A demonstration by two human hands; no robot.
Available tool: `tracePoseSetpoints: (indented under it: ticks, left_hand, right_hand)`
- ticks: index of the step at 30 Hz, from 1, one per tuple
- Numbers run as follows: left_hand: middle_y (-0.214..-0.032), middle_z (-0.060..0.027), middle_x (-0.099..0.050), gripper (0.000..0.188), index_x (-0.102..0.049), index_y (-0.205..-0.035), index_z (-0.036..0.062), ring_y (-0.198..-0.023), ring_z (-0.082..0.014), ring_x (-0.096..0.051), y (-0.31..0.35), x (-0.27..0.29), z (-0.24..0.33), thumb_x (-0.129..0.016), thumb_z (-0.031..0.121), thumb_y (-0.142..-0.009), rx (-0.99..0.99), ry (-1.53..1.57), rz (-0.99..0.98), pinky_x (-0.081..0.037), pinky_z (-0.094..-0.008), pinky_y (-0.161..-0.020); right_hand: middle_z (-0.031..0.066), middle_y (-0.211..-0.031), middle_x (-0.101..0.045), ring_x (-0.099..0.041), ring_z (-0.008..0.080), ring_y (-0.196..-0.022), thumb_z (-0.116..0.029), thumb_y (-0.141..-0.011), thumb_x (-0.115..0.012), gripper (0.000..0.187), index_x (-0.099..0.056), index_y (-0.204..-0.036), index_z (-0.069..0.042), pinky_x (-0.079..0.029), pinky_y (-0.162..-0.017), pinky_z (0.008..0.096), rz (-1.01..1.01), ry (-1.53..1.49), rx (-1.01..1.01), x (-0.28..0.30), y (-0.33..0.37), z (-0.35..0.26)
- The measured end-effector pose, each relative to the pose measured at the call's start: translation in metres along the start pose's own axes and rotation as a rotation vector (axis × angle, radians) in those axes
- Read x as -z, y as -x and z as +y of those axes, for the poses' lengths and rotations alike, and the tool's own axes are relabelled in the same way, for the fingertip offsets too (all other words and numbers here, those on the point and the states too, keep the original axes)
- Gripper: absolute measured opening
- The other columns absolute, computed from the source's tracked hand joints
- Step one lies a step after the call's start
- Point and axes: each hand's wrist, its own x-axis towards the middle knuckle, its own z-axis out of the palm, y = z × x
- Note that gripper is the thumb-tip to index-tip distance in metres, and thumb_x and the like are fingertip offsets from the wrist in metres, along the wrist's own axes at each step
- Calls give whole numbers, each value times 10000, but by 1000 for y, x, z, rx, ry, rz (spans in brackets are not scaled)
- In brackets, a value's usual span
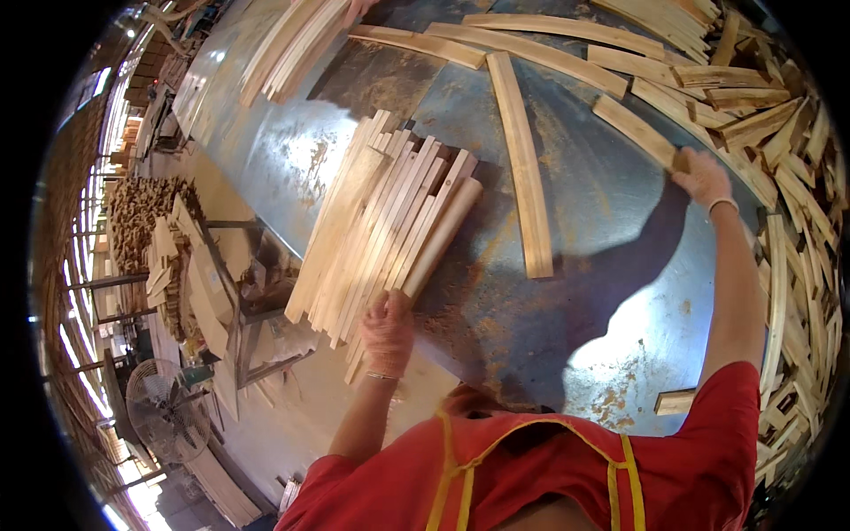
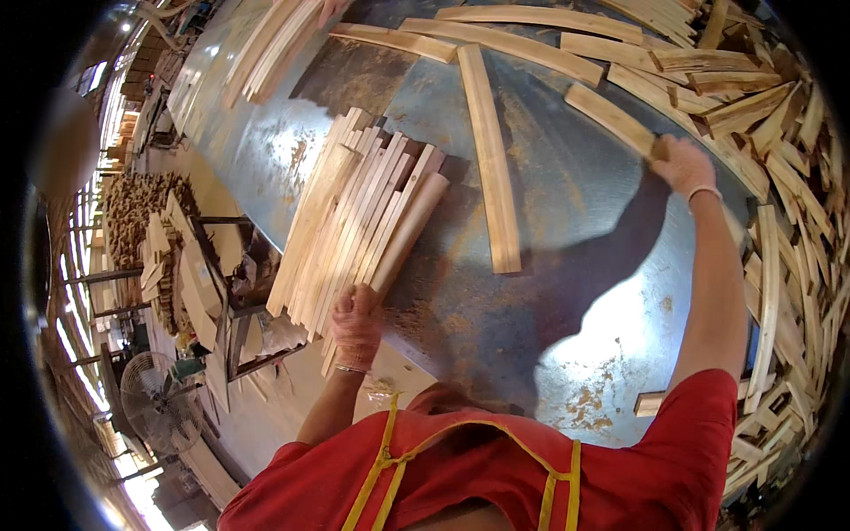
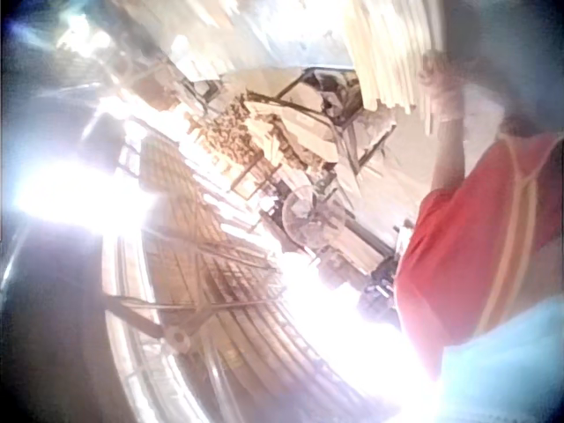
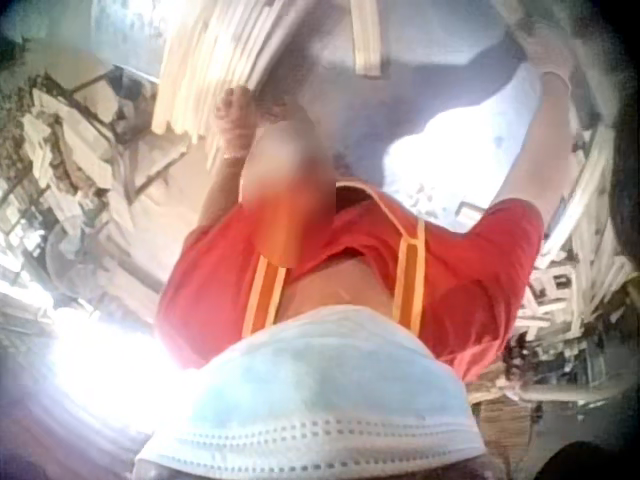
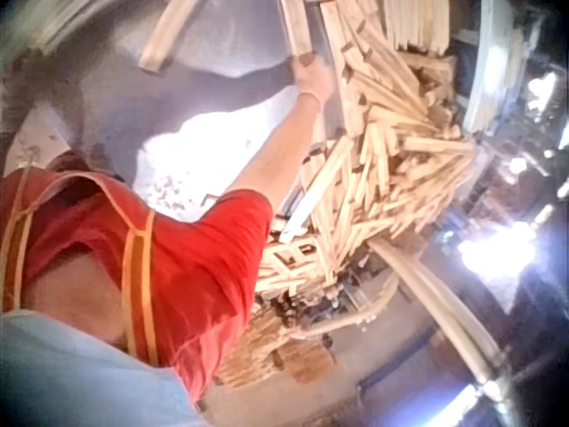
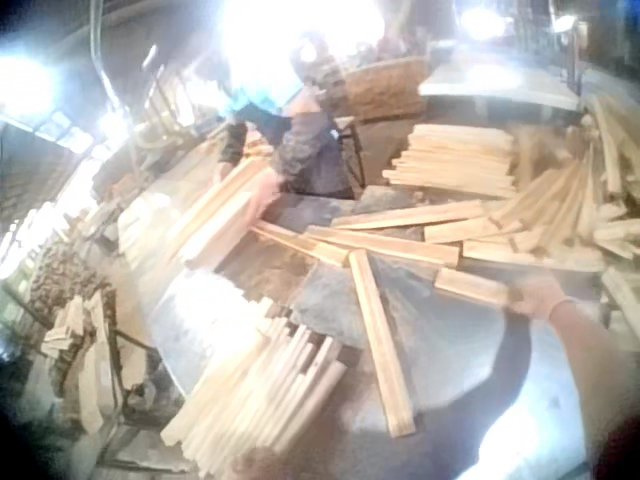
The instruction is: The person repeatedly picks up thin wooden planks from a large pile on a metal table and stacks them into a neat pile. The person handles the planks by hand, aligning them and placing them onto the growing stack.
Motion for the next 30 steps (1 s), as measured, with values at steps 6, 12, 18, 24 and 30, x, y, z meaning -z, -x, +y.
tracePoseSetpoints:
  ticks: [6, 12, 18, 24, 30]
  left_hand:
    - [-1533, -202, -538, 587, -541, -1509, 86, -1376, -434, -525, 7, -38, -17, -675, 290, -975, -212, -170, 87, -439, -599, -1109]
    - [-1518, -177, -569, 525, -567, -1453, 76, -1440, -437, -497, -11, -9, -27, -650, 315, -993, -139, -20, -22, -447, -579, -1104]
    - [-1516, -239, -564, 564, -531, -1503, 32, -1455, -433, -486, -19, 12, -45, -612, 332, -1032, -199, 359, -217, -442, -531, -1147]
    - [-1559, -281, -528, 673, -471, -1586, 30, -1471, -431, -475, -33, -11, -30, -583, 393, -1031, -528, 265, -108, -378, -533, -1225]
    - [-1453, -225, -609, 638, -603, -1347, 18, -1375, -435, -564, -34, -85, -56, -711, 486, -928, -527, -121, 277, -504, -546, -1080]
  right_hand:
    - [155, -1203, -782, -725, 310, -1113, -633, -938, -685, 683, -733, -1340, -82, -548, -989, 443, 31, -812, 24, -11, 95, -128]
    - [319, -1282, -652, -627, 480, -1236, -336, -867, -738, 828, -431, -1572, -29, -546, -1004, 544, 210, -570, 6, -90, 123, -313]
    - [316, -1258, -692, -687, 431, -1194, -209, -859, -738, 918, -328, -1665, -55, -545, -1010, 507, -40, -1142, -82, -91, 210, -336]
    - [240, -1306, -721, -684, 394, -1215, -276, -940, -639, 451, -725, -1300, -19, -531, -1034, 478, -384, -894, 626, -177, 263, -389]
    - [202, -1046, -708, -694, 347, -1004, -295, -853, -724, 362, -683, -1093, -26, -549, -896, 483, 224, -1505, -73, -88, 321, -149]
